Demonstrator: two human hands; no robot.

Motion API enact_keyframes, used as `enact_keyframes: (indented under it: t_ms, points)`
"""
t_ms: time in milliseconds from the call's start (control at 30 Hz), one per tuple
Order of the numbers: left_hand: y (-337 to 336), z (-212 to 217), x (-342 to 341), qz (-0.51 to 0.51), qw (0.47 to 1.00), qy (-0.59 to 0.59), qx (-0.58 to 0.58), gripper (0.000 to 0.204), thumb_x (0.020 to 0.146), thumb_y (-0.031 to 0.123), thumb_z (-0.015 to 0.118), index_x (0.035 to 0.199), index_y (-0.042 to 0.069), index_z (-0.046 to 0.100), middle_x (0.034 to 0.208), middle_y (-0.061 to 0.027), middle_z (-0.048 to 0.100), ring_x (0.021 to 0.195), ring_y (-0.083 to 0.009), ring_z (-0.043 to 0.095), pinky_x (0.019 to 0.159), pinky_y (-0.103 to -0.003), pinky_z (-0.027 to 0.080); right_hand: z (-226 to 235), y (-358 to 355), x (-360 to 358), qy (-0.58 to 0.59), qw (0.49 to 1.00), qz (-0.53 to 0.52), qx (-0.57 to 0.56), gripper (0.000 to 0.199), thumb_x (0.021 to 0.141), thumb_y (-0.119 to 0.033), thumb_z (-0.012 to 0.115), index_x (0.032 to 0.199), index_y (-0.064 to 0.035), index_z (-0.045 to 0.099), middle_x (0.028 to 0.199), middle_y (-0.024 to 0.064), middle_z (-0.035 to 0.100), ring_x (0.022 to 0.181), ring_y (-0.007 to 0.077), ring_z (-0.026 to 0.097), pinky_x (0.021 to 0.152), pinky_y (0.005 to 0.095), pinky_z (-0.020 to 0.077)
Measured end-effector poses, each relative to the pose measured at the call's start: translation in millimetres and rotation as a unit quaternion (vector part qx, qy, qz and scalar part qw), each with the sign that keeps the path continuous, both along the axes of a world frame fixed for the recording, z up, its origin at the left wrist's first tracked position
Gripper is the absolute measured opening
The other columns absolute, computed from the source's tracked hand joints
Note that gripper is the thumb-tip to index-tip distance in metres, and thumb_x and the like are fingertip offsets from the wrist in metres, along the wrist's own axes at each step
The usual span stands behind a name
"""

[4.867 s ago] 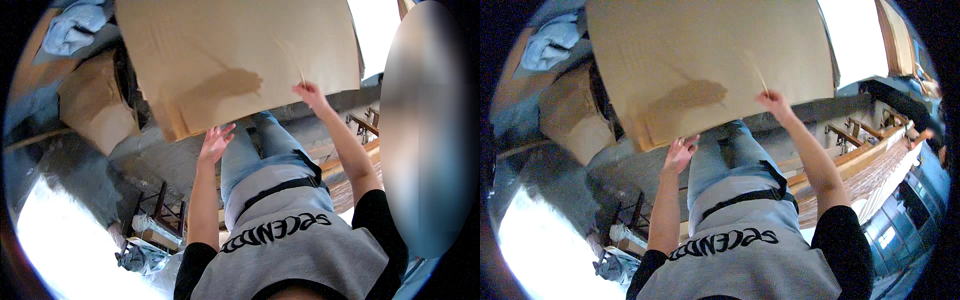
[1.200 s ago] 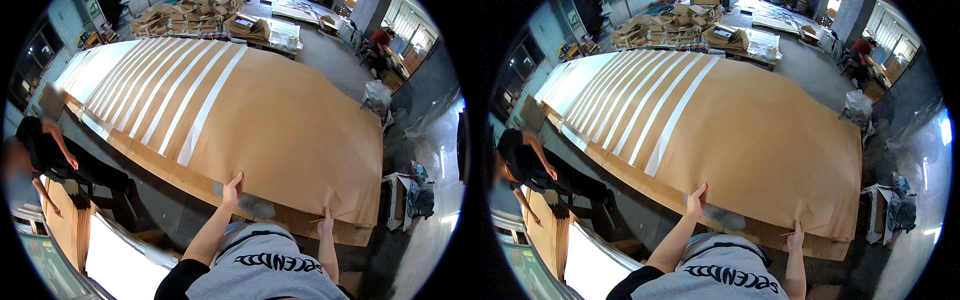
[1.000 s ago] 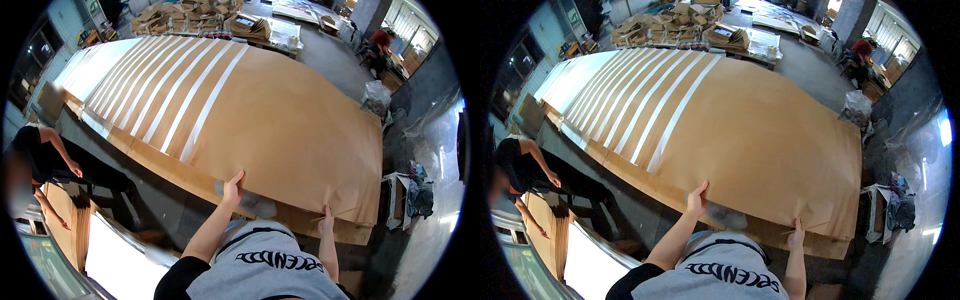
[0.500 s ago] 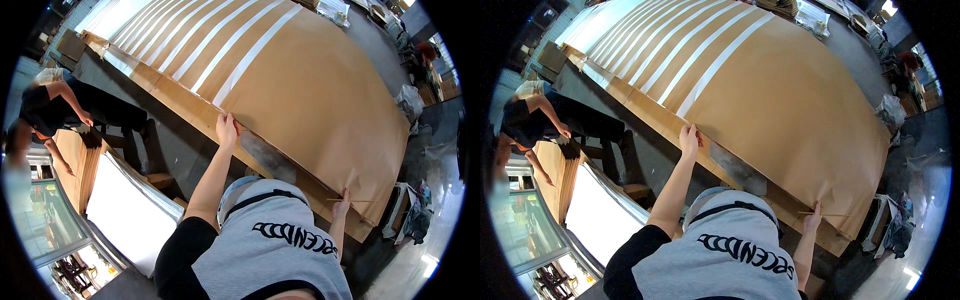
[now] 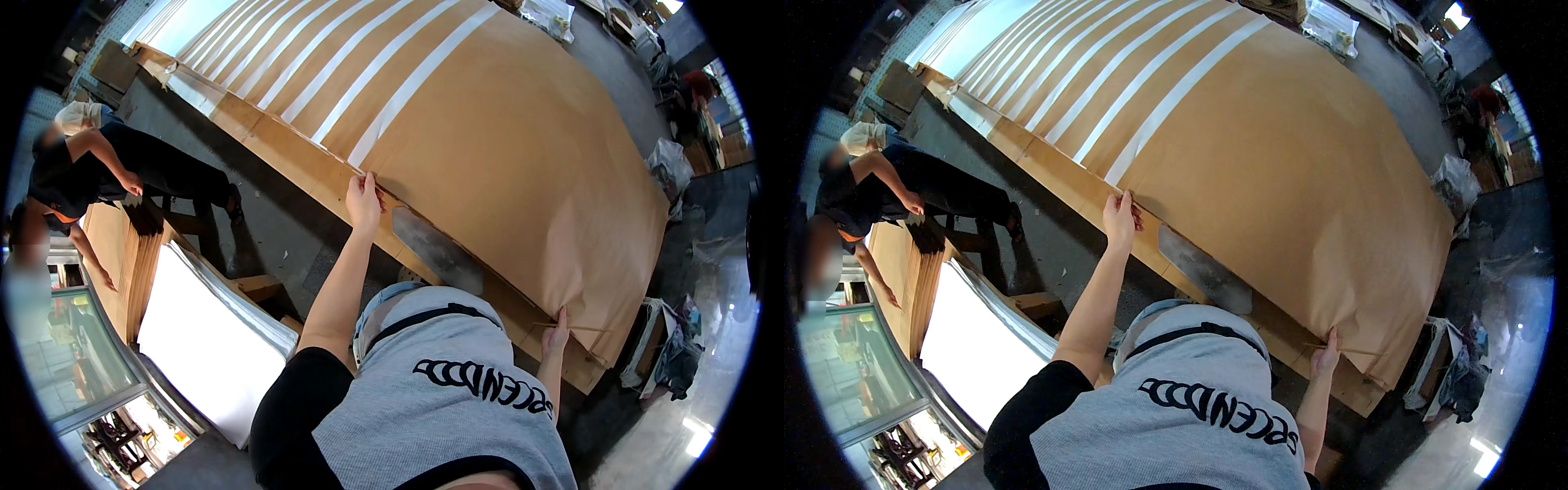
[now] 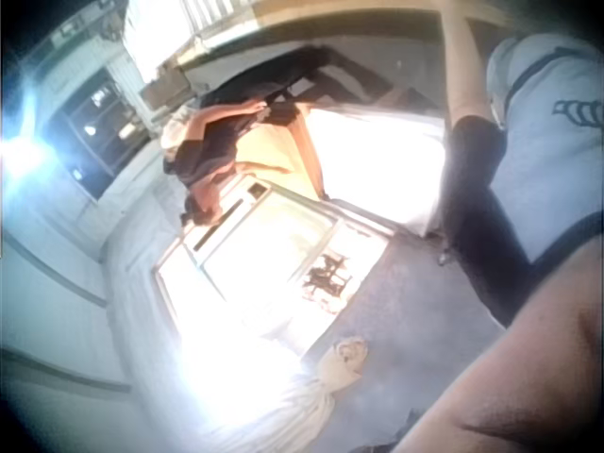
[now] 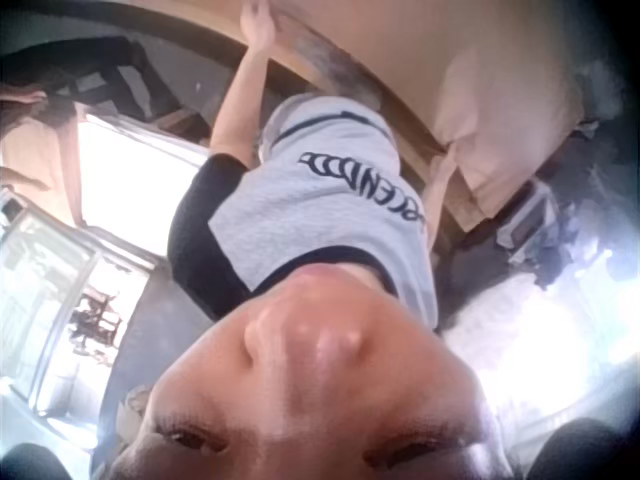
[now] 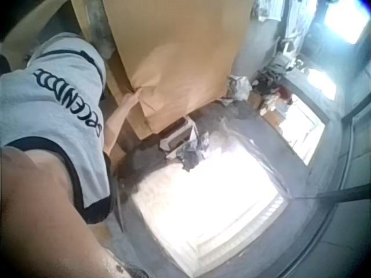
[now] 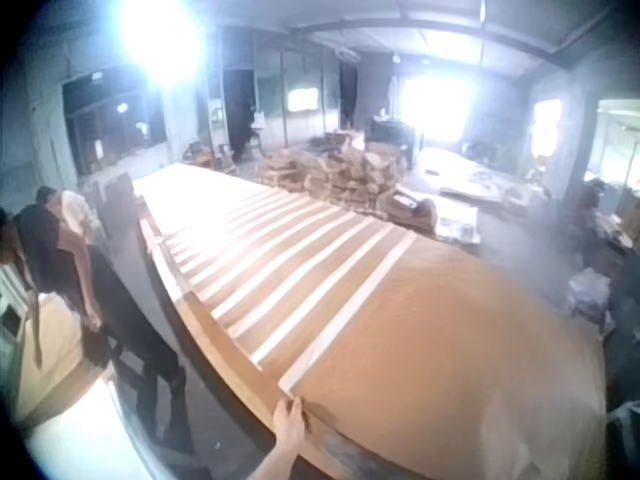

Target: The person repeatedly picks up large white sheets from a stack, places them on a wooden workbench, and covers them with brown paper. The person smooths the brown paper over the white sheet using a thin stick. This process is repeated multiple times throughout the clip.

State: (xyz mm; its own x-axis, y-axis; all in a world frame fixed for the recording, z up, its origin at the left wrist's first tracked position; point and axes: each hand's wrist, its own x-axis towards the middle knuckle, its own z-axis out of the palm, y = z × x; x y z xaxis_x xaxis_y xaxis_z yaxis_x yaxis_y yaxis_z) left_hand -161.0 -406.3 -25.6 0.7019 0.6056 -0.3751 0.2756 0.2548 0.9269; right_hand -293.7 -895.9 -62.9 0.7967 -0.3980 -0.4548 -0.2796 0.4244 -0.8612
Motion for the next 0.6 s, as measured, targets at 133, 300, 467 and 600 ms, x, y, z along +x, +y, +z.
enact_keyframes:
  t_ms: [133, 300, 467, 600]
  points:
    - [1, 3, -1, -0.007, 1.0, 0.003, 0.001, 0.021, 0.088, 0.022, 0.043, 0.082, 0.002, 0.044, 0.056, -0.0035, 0.047, 0.039, -0.0104, 0.045, 0.034, -0.024, 0.038, 8, 12, 1, -0.009, 0.999, -0.016, -0.034, 0.045, 0.083, -0.025, 0.055, 0.121, -0.0036, 0.041, 0.12, 0.0046, 0.046, 0.11, 0.0165, 0.042, 0.095, 0.0302, 0.0307]
    - [2, 6, -5, -0.022, 1.0, 0.01, 0.002, 0.019, 0.088, 0.021, 0.045, 0.081, 0.004, 0.044, 0.06, -0.0052, 0.048, 0.047, -0.0133, 0.049, 0.041, -0.028, 0.042, 9, 14, -1, -0.009, 1.0, -0.011, -0.026, 0.043, 0.084, -0.022, 0.055, 0.12, -0.0031, 0.042, 0.118, 0.0053, 0.047, 0.108, 0.0169, 0.043, 0.094, 0.0302, 0.0312]
    - [-12, 35, -7, 0.051, 0.895, -0.042, 0.442, 0.018, 0.083, 0.019, 0.052, 0.089, 0.003, 0.048, 0.08, -0.0115, 0.048, 0.077, -0.0245, 0.051, 0.064, -0.034, 0.042, -4, 3, 0, -0.038, 0.998, -0.013, -0.047, 0.045, 0.084, -0.018, 0.055, 0.122, -0.0032, 0.038, 0.122, 0.0053, 0.044, 0.11, 0.0174, 0.041, 0.095, 0.0305, 0.0304]
    - [1, 34, 5, 0.009, 0.833, 0.016, 0.553, 0.021, 0.079, 0.019, 0.055, 0.093, 0.004, 0.053, 0.087, -0.0124, 0.047, 0.082, -0.0289, 0.048, 0.068, -0.037, 0.042, -16, -5, -3, -0.048, 0.998, -0.021, -0.036, 0.043, 0.084, -0.015, 0.054, 0.121, -0.0023, 0.039, 0.121, 0.005, 0.044, 0.11, 0.0163, 0.042, 0.095, 0.0299, 0.031]
